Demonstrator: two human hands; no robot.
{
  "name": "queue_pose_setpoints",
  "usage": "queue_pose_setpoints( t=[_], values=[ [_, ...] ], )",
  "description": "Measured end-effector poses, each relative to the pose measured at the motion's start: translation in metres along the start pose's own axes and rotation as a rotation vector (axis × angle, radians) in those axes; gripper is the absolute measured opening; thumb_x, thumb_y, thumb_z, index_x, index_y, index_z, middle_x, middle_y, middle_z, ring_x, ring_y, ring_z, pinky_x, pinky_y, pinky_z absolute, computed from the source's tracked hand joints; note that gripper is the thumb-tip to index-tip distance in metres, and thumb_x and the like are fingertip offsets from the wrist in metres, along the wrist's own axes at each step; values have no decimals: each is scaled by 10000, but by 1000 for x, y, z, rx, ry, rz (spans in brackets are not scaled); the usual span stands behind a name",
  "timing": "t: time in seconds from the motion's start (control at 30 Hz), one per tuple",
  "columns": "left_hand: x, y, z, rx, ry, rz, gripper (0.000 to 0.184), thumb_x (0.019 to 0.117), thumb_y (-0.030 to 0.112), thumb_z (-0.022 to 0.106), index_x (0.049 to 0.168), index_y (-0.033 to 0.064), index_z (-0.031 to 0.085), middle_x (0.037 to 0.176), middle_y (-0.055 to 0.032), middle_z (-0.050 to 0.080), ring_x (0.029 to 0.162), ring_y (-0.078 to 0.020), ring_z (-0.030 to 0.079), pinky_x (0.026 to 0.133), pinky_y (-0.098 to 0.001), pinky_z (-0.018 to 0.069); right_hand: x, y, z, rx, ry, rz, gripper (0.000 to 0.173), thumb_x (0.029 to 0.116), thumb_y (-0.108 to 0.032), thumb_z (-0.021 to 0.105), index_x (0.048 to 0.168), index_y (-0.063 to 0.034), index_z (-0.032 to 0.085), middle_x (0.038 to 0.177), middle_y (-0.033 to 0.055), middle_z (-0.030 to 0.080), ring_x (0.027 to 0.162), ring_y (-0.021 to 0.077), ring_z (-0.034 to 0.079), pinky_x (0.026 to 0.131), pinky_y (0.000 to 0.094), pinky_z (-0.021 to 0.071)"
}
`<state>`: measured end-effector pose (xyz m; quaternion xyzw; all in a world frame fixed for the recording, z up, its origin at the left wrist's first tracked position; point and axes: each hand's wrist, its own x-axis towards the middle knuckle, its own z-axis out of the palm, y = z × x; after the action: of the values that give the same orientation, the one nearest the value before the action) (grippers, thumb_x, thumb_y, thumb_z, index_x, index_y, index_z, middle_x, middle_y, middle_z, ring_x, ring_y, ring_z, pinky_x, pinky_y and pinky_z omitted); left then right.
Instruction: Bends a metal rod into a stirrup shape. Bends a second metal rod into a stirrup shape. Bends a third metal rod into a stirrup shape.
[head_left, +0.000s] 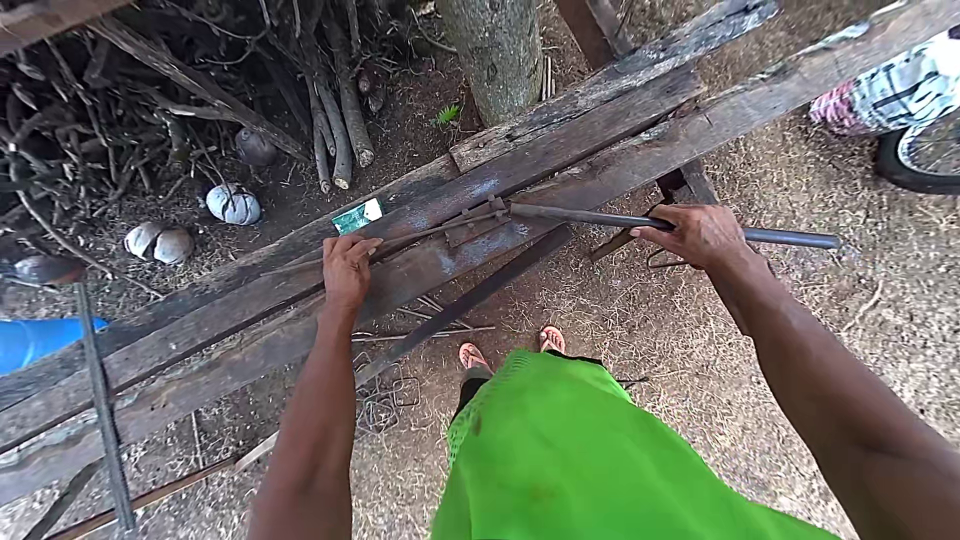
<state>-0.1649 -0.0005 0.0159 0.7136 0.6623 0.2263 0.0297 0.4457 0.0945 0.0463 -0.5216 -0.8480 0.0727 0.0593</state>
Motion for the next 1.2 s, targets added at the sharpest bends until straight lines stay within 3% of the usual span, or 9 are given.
queue_pose_setpoints(
  t=[0.17, 0.27, 0.4, 0.53, 0.67, 0.8, 0.9, 1.03, 1.2],
  values=[
    [0, 0, 2, 0, 2, -5, 293, 1050, 88, 494, 1159, 112, 765, 1161, -173, 686, 1147, -395, 576, 1049, -525, 410, 6, -1, 6, 27, -30, 16, 581, 983, -648, 537, 943, -87, 683, 782, 154, 686, 684, 385, 679, 556, 594, 480],
    [-1, -4, 2, 5, -11, -11, 292, 1058, 111, 492, 1164, 129, 763, 1169, -162, 684, 1151, -388, 574, 1048, -529, 410, -13, -22, 13, 100, -92, 123, 503, 999, -581, 571, 921, -95, 669, 685, 149, 626, 625, 384, 642, 527, 602, 470],
    [-1, -3, 4, 0, 1, -28, 307, 1063, 122, 476, 1172, 136, 763, 1179, -164, 684, 1169, -397, 568, 1049, -552, 399, -32, -36, 33, 148, -148, 228, 524, 1015, -610, 508, 993, -115, 676, 672, 146, 626, 629, 386, 648, 550, 606, 482],
    [0, -3, 4, 2, 8, -34, 310, 1060, 112, 479, 1177, 145, 764, 1173, -160, 681, 1172, -390, 564, 1050, -545, 398, -26, -24, 32, 140, -92, 141, 513, 1008, -591, 545, 943, -101, 684, 665, 138, 627, 602, 365, 643, 521, 589, 477],
    [0, -1, 2, 3, 9, -19, 305, 1053, 105, 486, 1166, 127, 767, 1166, -185, 686, 1172, -411, 572, 1054, -563, 406, -1, 0, 22, 87, -53, 18, 550, 1003, -593, 553, 987, -61, 691, 835, 175, 701, 718, 403, 691, 599, 623, 511],
    [-1, -1, 4, 4, 22, -30, 306, 1050, 92, 486, 1165, 122, 767, 1162, -182, 688, 1159, -407, 576, 1048, -552, 406, 22, 14, 11, 64, -19, -76, 511, 1001, -553, 587, 1019, -54, 701, 897, 184, 722, 747, 412, 705, 617, 629, 516],
    [-5, -2, 8, 3, 31, -34, 308, 1051, 79, 481, 1167, 120, 763, 1182, -165, 685, 1176, -393, 574, 1067, -542, 400, 27, 18, 11, 65, -37, -99, 527, 1003, -574, 565, 985, -60, 685, 847, 178, 705, 717, 408, 692, 592, 616, 501],
    [-9, -5, 15, -16, 89, -19, 298, 1063, 110, 489, 1179, 129, 762, 1172, -149, 683, 1179, -362, 566, 1072, -517, 390, 25, 18, 14, 94, -127, -101, 585, 1016, -630, 472, 894, -83, 638, 650, 132, 604, 607, 363, 641, 537, 571, 476],
    [-19, -5, 19, 15, 123, -5, 337, 1060, 99, 461, 1218, 172, 749, 1220, -108, 665, 1232, -335, 542, 1092, -503, 388, 26, 22, 26, 168, -191, -87, 628, 1009, -670, 413, 875, -102, 644, 611, 100, 579, 596, 328, 634, 545, 561, 480]
  ],
)
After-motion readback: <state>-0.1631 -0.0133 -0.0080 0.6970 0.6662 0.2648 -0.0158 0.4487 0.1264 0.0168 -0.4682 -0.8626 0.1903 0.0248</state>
